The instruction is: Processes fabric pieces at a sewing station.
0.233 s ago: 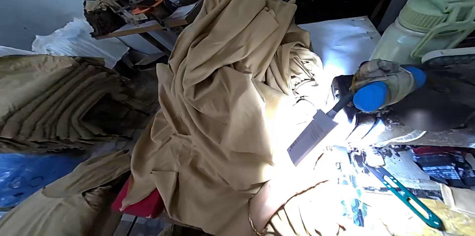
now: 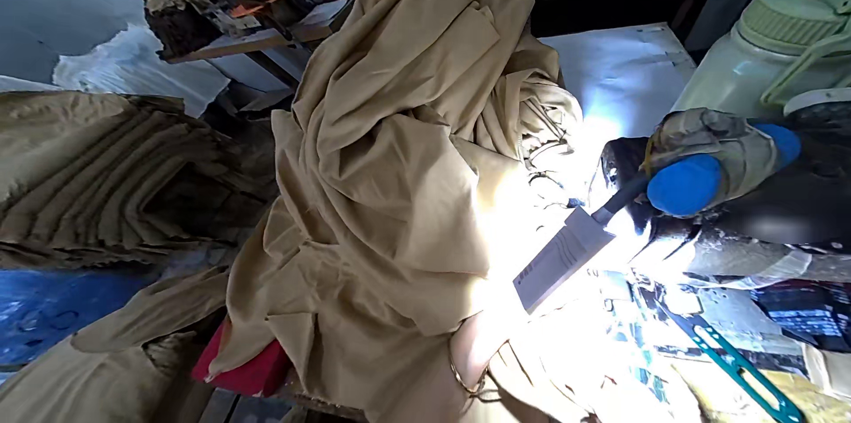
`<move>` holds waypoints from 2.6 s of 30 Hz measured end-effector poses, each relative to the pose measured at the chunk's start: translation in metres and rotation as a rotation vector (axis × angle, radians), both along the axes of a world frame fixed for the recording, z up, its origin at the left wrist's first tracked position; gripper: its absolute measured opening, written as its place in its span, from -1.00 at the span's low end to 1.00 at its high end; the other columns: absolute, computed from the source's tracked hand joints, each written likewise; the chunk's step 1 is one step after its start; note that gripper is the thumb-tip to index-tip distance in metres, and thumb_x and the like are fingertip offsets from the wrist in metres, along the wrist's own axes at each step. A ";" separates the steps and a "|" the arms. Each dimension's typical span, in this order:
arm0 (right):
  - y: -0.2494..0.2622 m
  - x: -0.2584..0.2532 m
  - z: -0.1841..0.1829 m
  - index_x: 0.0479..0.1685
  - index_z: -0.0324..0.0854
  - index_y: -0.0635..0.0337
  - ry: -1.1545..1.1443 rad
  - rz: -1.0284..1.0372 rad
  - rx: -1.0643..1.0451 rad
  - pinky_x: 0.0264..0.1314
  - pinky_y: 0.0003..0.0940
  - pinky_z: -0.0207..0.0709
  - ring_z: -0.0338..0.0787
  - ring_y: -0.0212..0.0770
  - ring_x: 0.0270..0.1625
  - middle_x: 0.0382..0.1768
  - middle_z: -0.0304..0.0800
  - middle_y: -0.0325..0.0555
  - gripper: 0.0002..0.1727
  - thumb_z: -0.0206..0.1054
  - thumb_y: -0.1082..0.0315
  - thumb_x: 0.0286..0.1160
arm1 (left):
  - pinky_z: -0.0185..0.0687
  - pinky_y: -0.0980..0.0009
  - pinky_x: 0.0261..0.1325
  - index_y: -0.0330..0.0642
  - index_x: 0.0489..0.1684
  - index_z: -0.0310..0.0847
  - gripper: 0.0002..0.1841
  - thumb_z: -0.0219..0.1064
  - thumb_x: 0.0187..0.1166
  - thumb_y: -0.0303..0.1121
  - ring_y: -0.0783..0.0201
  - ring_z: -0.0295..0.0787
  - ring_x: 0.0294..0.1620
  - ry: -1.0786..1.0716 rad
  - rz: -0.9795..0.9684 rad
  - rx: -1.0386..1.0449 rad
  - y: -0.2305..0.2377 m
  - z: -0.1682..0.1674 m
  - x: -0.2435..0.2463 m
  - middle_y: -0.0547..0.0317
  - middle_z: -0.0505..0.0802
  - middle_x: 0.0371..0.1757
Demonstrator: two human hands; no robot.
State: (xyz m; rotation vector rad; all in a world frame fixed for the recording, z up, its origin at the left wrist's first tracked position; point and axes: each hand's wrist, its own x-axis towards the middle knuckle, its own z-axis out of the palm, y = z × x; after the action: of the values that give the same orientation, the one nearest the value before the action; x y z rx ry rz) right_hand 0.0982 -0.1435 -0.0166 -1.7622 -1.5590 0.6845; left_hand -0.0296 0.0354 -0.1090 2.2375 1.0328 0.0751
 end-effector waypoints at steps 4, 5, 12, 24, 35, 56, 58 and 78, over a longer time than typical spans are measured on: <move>-0.001 0.002 0.000 0.09 0.74 0.58 0.051 -0.032 -0.013 0.56 0.06 0.43 0.79 0.27 0.29 0.11 0.84 0.36 -0.67 0.28 0.59 0.39 | 0.59 0.42 0.20 -0.31 0.09 0.75 -0.56 0.38 0.58 -0.05 0.34 0.74 -0.04 -0.088 0.139 -0.304 -0.005 0.050 0.027 0.00 0.85 -0.04; -0.003 0.000 -0.001 0.07 0.75 0.57 0.015 -0.038 0.003 0.53 0.03 0.46 0.81 0.27 0.27 0.10 0.86 0.35 -0.69 0.27 0.59 0.41 | 0.61 0.43 0.12 -0.34 0.03 0.77 -0.60 0.32 0.64 -0.10 0.36 0.75 -0.10 -0.218 -0.022 -0.240 -0.007 0.049 0.023 0.00 0.86 -0.11; -0.030 -0.006 -0.057 0.09 0.85 0.19 -0.236 -0.056 0.278 0.46 0.13 0.50 0.85 0.13 0.24 0.06 0.92 0.10 -0.73 0.27 0.48 0.57 | 0.56 0.03 0.25 -0.04 -0.46 0.76 -0.48 0.25 0.59 0.23 0.10 0.78 -0.08 -0.244 -0.440 0.472 -0.074 0.071 -0.042 0.15 0.81 -0.34; -0.051 -0.011 -0.105 -0.03 0.87 -0.11 -0.412 -0.235 0.516 0.38 -0.05 0.32 0.71 -0.06 0.10 -0.10 0.83 -0.07 -0.72 0.21 0.31 0.54 | 0.20 -0.39 0.58 -0.10 -0.24 0.85 -0.82 0.27 0.57 -0.45 0.01 0.82 0.24 0.166 -0.374 0.778 -0.101 0.074 -0.057 0.13 0.91 -0.18; -0.053 -0.016 -0.117 -0.17 0.83 -0.06 -0.350 -0.276 0.597 0.46 -0.13 0.32 0.70 -0.09 0.16 -0.10 0.81 -0.03 -0.73 0.17 0.20 0.65 | 0.63 0.19 0.41 -0.07 0.27 0.79 -0.65 0.21 0.63 -0.51 0.15 0.76 0.38 -0.220 -0.435 0.502 -0.094 0.068 -0.012 0.14 0.84 0.34; -0.060 -0.011 -0.119 -0.02 0.80 -0.09 -0.318 -0.201 0.547 0.57 -0.14 0.22 0.61 -0.07 0.37 0.17 0.78 0.01 -0.75 0.18 0.17 0.68 | 0.67 0.29 0.35 -0.19 -0.01 0.80 -0.76 0.17 0.64 -0.53 0.20 0.84 0.20 -0.446 -0.362 0.397 -0.101 0.024 -0.024 0.09 0.90 0.11; -0.059 -0.010 -0.113 -0.08 0.83 0.00 -0.336 -0.168 0.504 0.52 -0.03 0.26 0.66 0.00 0.41 0.24 0.84 0.03 -0.75 0.19 0.25 0.65 | 0.63 0.29 0.35 -0.19 -0.02 0.81 -0.74 0.15 0.63 -0.56 0.17 0.82 0.19 -0.439 -0.391 0.357 -0.101 0.027 -0.025 0.07 0.89 0.10; -0.059 -0.016 -0.060 0.09 0.87 0.10 -0.478 -0.056 0.172 0.39 0.41 0.33 0.70 0.37 0.37 0.27 0.84 0.11 -0.69 0.29 0.43 0.48 | 0.63 0.14 0.32 0.06 0.13 0.85 -0.67 0.18 0.63 -0.46 0.22 0.78 0.28 -0.315 -0.352 0.580 -0.039 0.025 0.005 0.28 0.88 0.23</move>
State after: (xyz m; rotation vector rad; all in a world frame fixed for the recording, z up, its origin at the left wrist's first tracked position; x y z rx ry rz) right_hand 0.0819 -0.2026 -0.0765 -1.9175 -1.8043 0.0925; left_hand -0.0243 -0.0037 -0.0838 2.7704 0.4684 0.6193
